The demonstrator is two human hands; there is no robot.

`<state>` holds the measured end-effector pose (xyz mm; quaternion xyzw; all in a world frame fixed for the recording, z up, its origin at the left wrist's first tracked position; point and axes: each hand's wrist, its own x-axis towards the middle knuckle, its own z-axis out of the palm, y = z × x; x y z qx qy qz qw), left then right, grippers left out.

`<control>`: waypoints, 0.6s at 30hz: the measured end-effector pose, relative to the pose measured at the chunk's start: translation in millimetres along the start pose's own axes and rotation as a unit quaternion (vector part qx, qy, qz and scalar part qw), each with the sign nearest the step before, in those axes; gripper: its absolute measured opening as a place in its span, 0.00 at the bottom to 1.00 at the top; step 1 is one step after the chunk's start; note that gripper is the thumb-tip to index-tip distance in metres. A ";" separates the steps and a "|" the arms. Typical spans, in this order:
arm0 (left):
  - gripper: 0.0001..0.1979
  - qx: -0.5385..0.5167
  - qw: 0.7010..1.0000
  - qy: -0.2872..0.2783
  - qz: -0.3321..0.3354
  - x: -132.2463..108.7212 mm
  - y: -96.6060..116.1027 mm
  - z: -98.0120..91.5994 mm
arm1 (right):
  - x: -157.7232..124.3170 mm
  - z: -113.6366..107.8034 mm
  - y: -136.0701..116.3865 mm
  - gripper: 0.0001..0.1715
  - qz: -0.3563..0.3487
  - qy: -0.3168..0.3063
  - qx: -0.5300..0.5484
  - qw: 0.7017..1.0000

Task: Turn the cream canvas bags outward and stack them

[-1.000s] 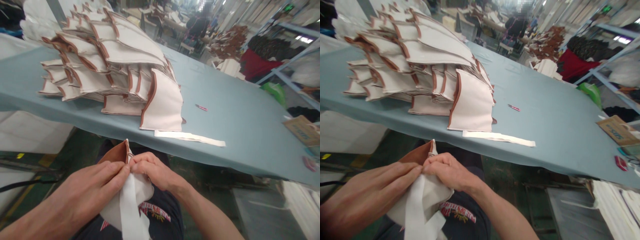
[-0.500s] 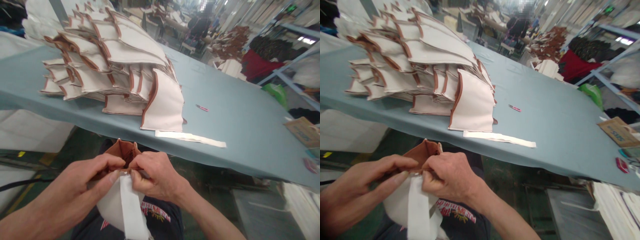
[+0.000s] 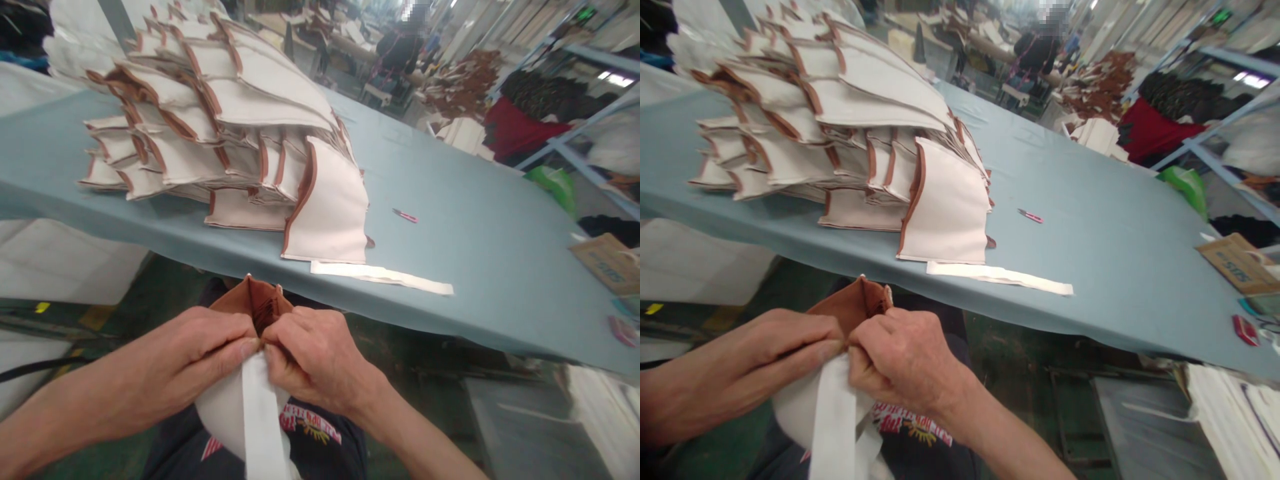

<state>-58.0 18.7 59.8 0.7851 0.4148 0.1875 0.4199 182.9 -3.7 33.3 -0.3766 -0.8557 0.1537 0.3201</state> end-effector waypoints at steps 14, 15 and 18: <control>0.19 0.109 0.962 -0.002 0.249 11.2 -6.0 3.3 | -6.5 -12.8 -2.4 0.14 0.099 -0.025 0.202 0.974; 0.19 0.122 0.955 0.017 0.270 11.0 -5.3 5.0 | -7.4 -12.9 -2.1 0.14 0.122 -0.030 0.244 0.962; 0.19 0.124 0.950 0.031 0.284 10.5 -6.4 9.2 | -9.2 -12.5 -1.4 0.15 0.177 -0.052 0.343 0.921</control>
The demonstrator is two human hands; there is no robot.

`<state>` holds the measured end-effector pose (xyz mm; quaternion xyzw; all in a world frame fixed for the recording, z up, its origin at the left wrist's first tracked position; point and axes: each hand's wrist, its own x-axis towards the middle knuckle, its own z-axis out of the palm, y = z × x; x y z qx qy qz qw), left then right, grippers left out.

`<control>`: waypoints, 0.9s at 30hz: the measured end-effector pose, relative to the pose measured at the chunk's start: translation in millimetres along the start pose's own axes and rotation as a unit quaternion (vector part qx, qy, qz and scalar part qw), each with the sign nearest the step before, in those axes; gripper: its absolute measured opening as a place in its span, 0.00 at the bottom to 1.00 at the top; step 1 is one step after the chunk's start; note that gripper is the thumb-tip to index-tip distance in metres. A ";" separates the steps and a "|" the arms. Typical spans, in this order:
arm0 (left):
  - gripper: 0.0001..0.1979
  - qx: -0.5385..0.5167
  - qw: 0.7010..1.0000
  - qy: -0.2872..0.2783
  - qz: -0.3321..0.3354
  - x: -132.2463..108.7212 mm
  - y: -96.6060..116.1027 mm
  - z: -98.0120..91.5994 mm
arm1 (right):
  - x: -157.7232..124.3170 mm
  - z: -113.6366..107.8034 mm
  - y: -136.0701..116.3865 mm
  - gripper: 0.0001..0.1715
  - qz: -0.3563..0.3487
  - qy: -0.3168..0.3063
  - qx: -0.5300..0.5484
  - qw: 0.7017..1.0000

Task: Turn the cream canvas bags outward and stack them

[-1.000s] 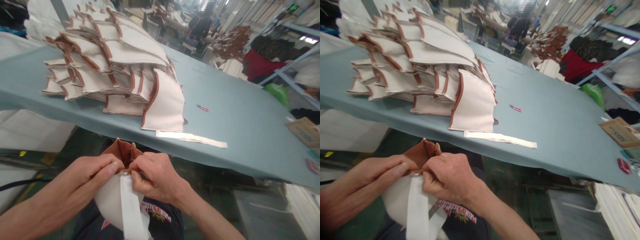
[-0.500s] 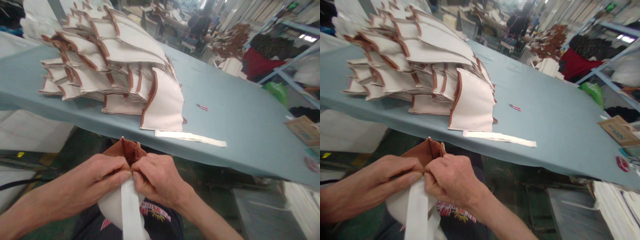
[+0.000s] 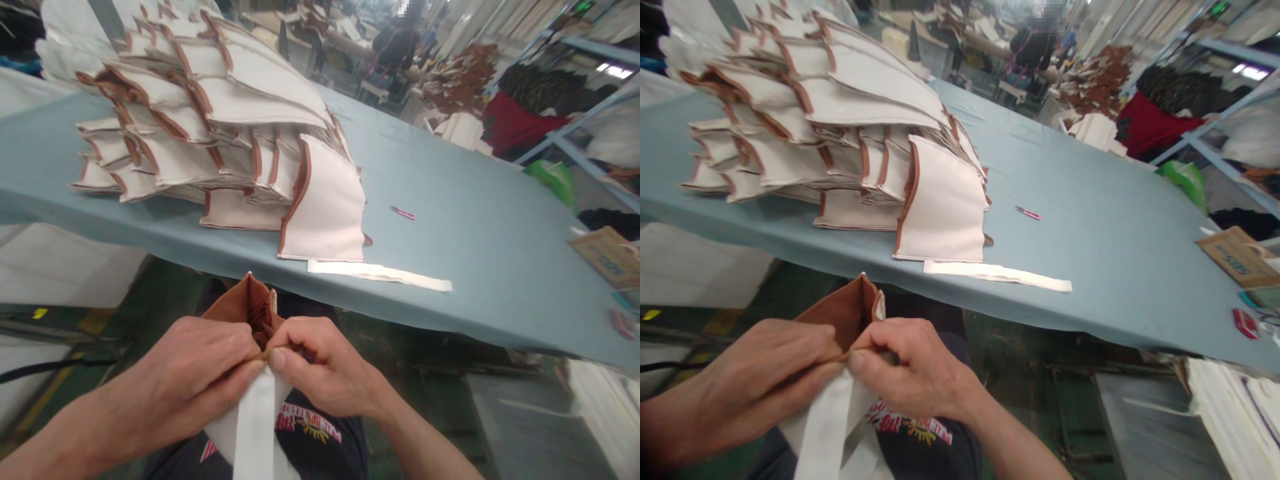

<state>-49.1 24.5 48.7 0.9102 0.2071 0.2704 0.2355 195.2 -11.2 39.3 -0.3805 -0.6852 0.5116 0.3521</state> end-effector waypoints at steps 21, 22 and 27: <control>0.17 -0.080 0.988 -0.037 -0.125 -14.3 4.9 0.7 | 9.4 4.4 2.1 0.38 0.125 -0.078 0.118 0.982; 0.17 -0.078 0.988 -0.037 -0.131 -15.5 4.8 0.5 | 9.4 4.7 2.1 0.37 0.124 -0.076 0.109 0.983; 0.16 -0.069 0.987 -0.044 -0.138 -18.7 5.1 0.9 | 8.7 3.5 2.2 0.33 0.099 -0.091 0.076 0.988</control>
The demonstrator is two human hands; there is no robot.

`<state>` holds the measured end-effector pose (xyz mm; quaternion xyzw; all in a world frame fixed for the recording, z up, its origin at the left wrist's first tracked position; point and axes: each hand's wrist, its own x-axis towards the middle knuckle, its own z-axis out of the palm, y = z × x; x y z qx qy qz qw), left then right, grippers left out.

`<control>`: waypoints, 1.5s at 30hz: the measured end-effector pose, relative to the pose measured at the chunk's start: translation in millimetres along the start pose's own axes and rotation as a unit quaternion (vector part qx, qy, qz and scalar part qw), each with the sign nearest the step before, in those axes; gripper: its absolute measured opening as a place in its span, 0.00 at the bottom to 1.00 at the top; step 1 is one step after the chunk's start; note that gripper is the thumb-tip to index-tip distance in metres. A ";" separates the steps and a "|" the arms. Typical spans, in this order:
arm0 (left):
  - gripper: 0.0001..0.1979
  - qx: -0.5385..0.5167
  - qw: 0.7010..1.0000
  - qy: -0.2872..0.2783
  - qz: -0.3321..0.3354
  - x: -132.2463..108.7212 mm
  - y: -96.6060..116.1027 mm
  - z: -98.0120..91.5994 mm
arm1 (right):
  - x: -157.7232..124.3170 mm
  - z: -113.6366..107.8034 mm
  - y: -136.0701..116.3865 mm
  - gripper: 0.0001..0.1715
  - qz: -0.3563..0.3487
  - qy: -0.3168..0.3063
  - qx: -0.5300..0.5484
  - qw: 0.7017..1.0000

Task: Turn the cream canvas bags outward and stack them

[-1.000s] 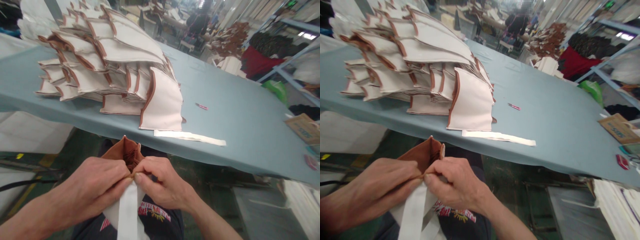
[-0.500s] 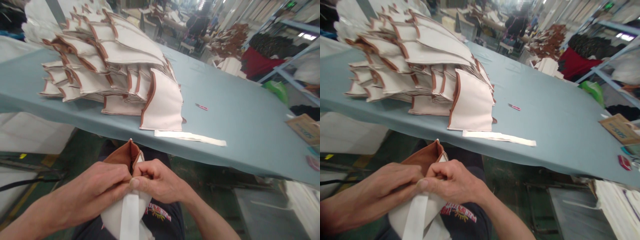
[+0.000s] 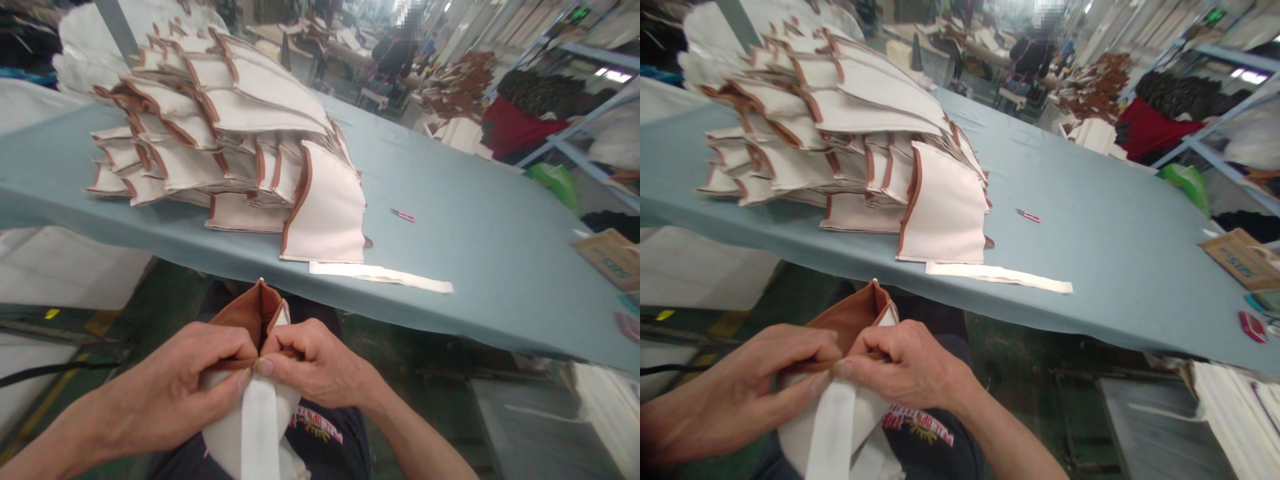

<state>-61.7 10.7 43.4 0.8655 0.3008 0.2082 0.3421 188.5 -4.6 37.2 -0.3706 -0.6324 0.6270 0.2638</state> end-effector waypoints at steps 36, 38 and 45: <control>0.26 -0.137 0.977 -0.104 -0.126 18.0 -10.1 -2.3 | -7.3 -3.2 17.2 0.13 -0.068 0.088 -0.234 0.966; 0.25 -0.115 0.984 -0.091 -0.103 19.1 -9.5 -0.8 | -8.4 -3.0 18.2 0.13 -0.059 0.089 -0.224 0.969; 0.25 -0.041 0.998 -0.032 -0.028 12.3 -5.0 6.5 | -14.3 -0.4 24.7 0.16 -0.099 0.094 -0.205 0.969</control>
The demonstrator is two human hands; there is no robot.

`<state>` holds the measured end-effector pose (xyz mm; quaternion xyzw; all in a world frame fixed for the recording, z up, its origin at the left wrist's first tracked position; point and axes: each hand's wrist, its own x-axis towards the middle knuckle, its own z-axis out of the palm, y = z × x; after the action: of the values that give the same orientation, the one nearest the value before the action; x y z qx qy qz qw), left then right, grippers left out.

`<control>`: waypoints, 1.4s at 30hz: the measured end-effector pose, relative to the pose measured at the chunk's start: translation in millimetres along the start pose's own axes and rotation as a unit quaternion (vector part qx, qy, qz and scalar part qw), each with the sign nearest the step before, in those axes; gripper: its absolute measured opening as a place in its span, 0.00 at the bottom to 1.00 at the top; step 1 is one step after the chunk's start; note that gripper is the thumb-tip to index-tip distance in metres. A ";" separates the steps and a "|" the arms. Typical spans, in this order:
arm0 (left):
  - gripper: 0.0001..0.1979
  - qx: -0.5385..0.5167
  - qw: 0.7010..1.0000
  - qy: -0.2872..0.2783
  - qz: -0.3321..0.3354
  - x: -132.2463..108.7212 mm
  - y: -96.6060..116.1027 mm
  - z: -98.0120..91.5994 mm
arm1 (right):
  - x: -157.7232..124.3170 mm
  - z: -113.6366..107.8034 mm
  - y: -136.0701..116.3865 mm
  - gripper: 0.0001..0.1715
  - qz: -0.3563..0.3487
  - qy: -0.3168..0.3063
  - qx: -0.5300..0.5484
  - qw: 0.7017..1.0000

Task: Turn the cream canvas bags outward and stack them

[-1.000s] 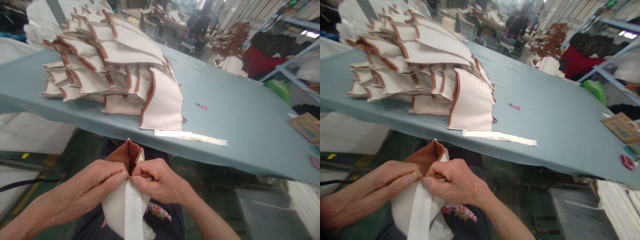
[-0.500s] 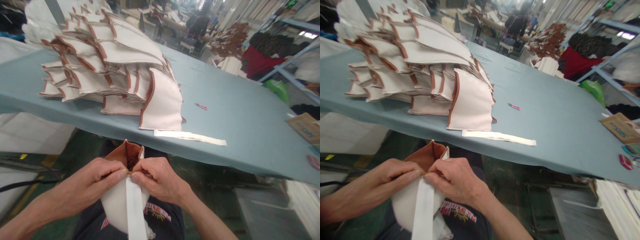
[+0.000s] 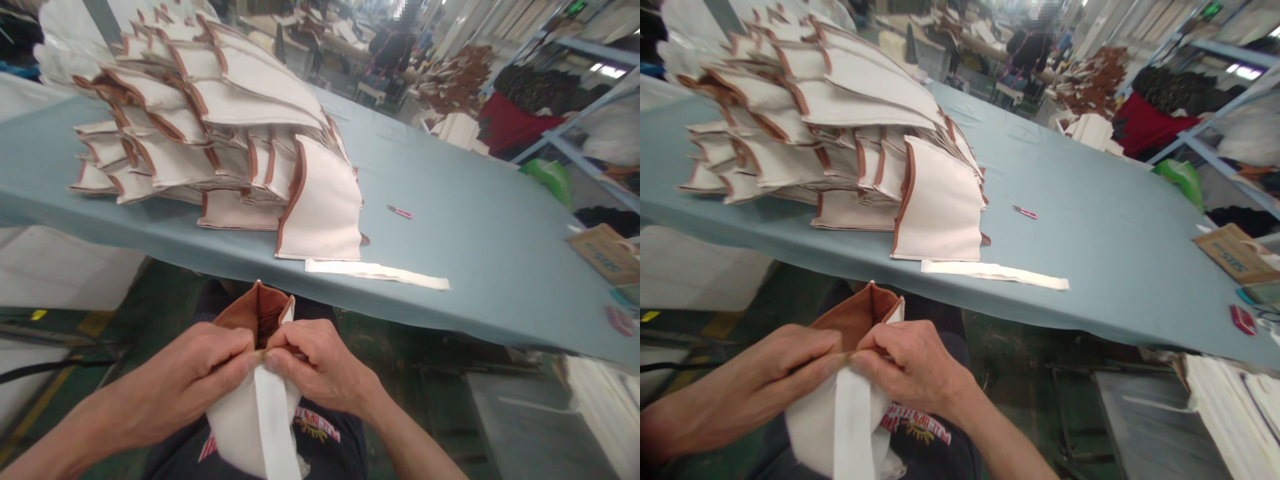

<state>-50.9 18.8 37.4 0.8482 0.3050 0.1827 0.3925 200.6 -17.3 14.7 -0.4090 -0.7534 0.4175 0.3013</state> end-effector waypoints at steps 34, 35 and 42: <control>0.27 -0.023 0.995 0.006 -0.094 14.0 -12.2 1.2 | 5.9 -2.1 5.6 0.15 0.025 0.050 0.012 0.998; 0.26 -0.029 0.995 -0.002 -0.095 14.5 -10.0 -0.2 | 5.4 -2.2 5.8 0.15 0.031 0.047 0.012 0.998; 0.25 -0.043 0.997 -0.023 -0.067 17.5 0.0 -7.1 | 3.6 -3.2 7.6 0.15 0.033 0.038 0.025 0.998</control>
<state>-41.6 34.3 43.1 0.8122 0.3438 0.1497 0.4469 204.1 -10.6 9.9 -0.4417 -0.7167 0.4305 0.3256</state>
